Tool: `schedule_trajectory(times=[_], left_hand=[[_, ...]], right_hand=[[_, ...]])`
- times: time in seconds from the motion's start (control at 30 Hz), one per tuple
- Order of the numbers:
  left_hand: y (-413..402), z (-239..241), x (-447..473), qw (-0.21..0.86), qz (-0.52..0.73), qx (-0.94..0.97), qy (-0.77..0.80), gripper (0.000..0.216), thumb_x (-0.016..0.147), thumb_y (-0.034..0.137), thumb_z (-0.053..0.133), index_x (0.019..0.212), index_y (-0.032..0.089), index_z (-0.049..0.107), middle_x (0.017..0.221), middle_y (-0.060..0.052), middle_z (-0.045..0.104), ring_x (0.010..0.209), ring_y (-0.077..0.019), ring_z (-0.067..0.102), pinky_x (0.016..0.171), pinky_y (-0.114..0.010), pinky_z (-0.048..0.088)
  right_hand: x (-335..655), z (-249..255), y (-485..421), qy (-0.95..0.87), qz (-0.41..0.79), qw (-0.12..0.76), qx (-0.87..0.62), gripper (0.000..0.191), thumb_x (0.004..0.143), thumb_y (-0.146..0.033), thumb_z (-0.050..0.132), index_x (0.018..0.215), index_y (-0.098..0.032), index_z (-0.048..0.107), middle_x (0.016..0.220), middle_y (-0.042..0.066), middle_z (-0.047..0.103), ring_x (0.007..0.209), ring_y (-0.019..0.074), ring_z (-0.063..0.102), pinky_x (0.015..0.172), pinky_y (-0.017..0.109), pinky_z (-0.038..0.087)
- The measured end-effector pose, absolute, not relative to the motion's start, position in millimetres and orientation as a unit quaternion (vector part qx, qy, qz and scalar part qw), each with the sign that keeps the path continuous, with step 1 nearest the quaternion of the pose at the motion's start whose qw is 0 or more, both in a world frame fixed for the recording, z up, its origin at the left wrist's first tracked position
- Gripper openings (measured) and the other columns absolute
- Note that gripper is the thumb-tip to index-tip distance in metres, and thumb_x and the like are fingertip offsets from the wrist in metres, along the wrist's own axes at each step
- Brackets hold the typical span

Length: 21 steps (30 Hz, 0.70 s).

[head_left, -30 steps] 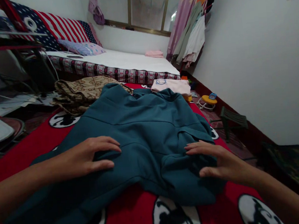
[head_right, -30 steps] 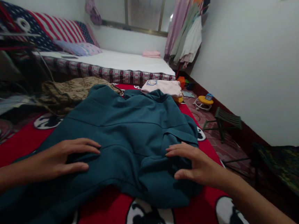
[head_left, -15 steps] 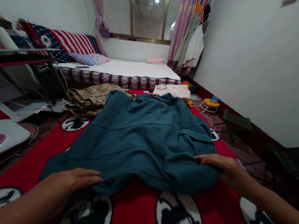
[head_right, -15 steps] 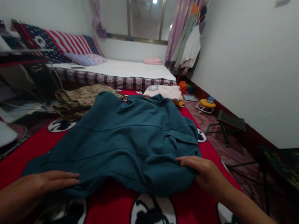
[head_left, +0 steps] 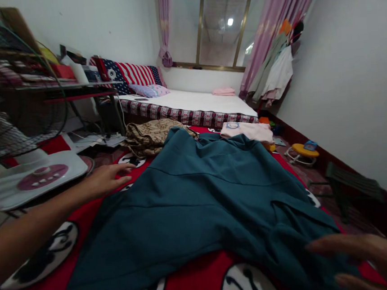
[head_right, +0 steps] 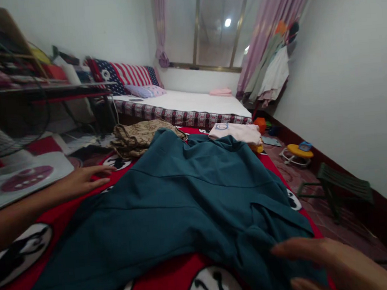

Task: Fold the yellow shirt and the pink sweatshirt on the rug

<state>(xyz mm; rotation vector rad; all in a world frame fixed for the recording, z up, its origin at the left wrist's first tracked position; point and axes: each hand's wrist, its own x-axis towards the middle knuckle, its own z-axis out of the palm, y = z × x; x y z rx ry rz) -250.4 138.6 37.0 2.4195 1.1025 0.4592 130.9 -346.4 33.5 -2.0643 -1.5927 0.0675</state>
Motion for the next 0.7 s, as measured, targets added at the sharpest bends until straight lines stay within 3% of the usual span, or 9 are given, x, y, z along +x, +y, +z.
schedule_trajectory(times=[0.13, 0.23, 0.37, 0.47, 0.53, 0.7], left_hand=[[157.4, 22.6, -204.9, 0.252, 0.185, 0.843, 0.437, 0.060, 0.062, 0.054, 0.068, 0.109, 0.017, 0.068, 0.093, -0.012, 0.075, 0.086, -0.0299, 0.070, 0.074, -0.036, 0.054], [145.0, 20.3, -167.6, 0.282, 0.200, 0.846, 0.406, 0.044, 0.070, 0.046, 0.066, 0.100, 0.015, 0.071, 0.093, -0.010, 0.074, 0.087, -0.0293, 0.070, 0.076, -0.034, 0.053], [83.2, 14.4, -125.2, 0.143, 0.253, 0.917, 0.272, 0.036, 0.081, 0.026, 0.058, 0.115, 0.017, 0.065, 0.113, -0.012, 0.068, 0.106, -0.0269, 0.063, 0.090, -0.035, 0.049], [27.2, 3.8, -107.3, 0.048, 0.111, 0.989, 0.089, 0.027, 0.082, 0.020, 0.056, 0.107, 0.018, 0.066, 0.098, -0.012, 0.067, 0.089, -0.0248, 0.065, 0.078, -0.034, 0.051], [1.8, 0.1, -103.2, 0.027, 0.072, 0.997, 0.021, 0.022, 0.083, 0.019, 0.053, 0.099, 0.017, 0.067, 0.095, -0.014, 0.066, 0.085, -0.0248, 0.064, 0.073, -0.034, 0.051], [10.8, 21.5, -106.5, 0.180, 0.061, 0.981, 0.046, 0.021, 0.081, 0.022, 0.057, 0.095, 0.023, 0.073, 0.088, -0.005, 0.072, 0.077, -0.0191, 0.066, 0.068, -0.027, 0.049]], right_hand=[[78.5, 65.3, -256.9, -0.632, 0.147, 0.242, -0.721, 0.025, 0.079, -0.043, 0.065, 0.103, -0.042, 0.071, 0.098, 0.004, 0.074, 0.087, 0.0255, 0.071, 0.075, 0.036, 0.059], [48.6, 70.5, -199.7, -0.631, 0.207, 0.285, -0.692, 0.025, 0.081, -0.039, 0.063, 0.102, -0.031, 0.072, 0.094, 0.005, 0.074, 0.084, 0.0229, 0.069, 0.071, 0.033, 0.058], [44.0, 50.9, -137.7, -0.549, 0.243, 0.424, -0.678, 0.041, 0.080, -0.043, 0.064, 0.116, -0.023, 0.064, 0.111, 0.008, 0.069, 0.094, 0.0226, 0.067, 0.075, 0.032, 0.057], [54.3, 21.6, -96.5, -0.467, 0.244, 0.513, -0.678, 0.061, 0.076, -0.052, 0.064, 0.128, -0.021, 0.053, 0.129, 0.013, 0.058, 0.095, 0.0240, 0.066, 0.067, 0.032, 0.057], [60.7, -1.6, -76.5, -0.426, 0.259, 0.529, -0.687, 0.069, 0.074, -0.055, 0.064, 0.131, -0.020, 0.048, 0.130, 0.016, 0.056, 0.092, 0.0244, 0.066, 0.061, 0.032, 0.056], [66.1, -40.7, -63.8, -0.407, 0.242, 0.548, -0.690, 0.068, 0.072, -0.052, 0.066, 0.128, -0.018, 0.048, 0.113, 0.012, 0.061, 0.084, 0.0220, 0.065, 0.065, 0.034, 0.056]])
